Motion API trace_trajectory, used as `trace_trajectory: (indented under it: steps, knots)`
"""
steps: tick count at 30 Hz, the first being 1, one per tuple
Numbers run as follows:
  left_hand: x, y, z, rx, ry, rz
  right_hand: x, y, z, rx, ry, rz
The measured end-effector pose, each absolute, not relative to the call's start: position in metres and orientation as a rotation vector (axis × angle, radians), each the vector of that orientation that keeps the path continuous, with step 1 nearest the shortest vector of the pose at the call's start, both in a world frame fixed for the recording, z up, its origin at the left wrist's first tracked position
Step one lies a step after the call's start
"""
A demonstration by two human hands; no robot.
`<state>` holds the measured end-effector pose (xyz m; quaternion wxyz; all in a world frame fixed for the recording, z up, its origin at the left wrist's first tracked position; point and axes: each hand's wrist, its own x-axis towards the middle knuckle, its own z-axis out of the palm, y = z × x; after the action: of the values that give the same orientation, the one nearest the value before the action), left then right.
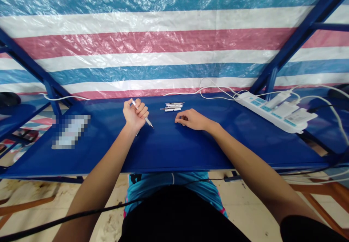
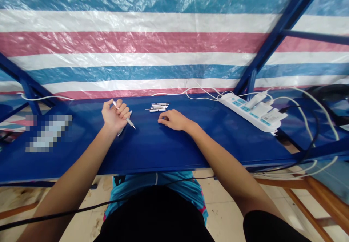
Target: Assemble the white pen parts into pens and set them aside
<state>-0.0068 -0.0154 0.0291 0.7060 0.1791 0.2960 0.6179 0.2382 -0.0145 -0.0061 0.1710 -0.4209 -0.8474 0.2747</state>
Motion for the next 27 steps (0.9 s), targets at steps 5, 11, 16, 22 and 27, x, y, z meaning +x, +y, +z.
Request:
trace_trajectory:
  steps: [5, 11, 16, 22, 27]
  knots:
    - [-0.0080, -0.0141, 0.0275, 0.396, 0.656, 1.371, 0.2394, -0.0132, -0.0075, -1.178, -2.419, 0.766]
    - [-0.0089, -0.0143, 0.0274, 0.384, 0.653, 1.371, 0.2387, -0.0142, -0.0057, -1.201, -2.417, 0.782]
    - [-0.0090, -0.0137, 0.0270, 0.383, 0.659, 1.372, 0.2393, -0.0136, -0.0066, -1.188, -2.424, 0.765]
    - [-0.0096, -0.0129, 0.0261, 0.387, 0.645, 1.375, 0.2389, -0.0141, -0.0056, -1.195, -2.420, 0.775]
    - [-0.0088, -0.0137, 0.0273, 0.397, 0.649, 1.365, 0.2385, -0.0147, -0.0048, -1.208, -2.417, 0.783]
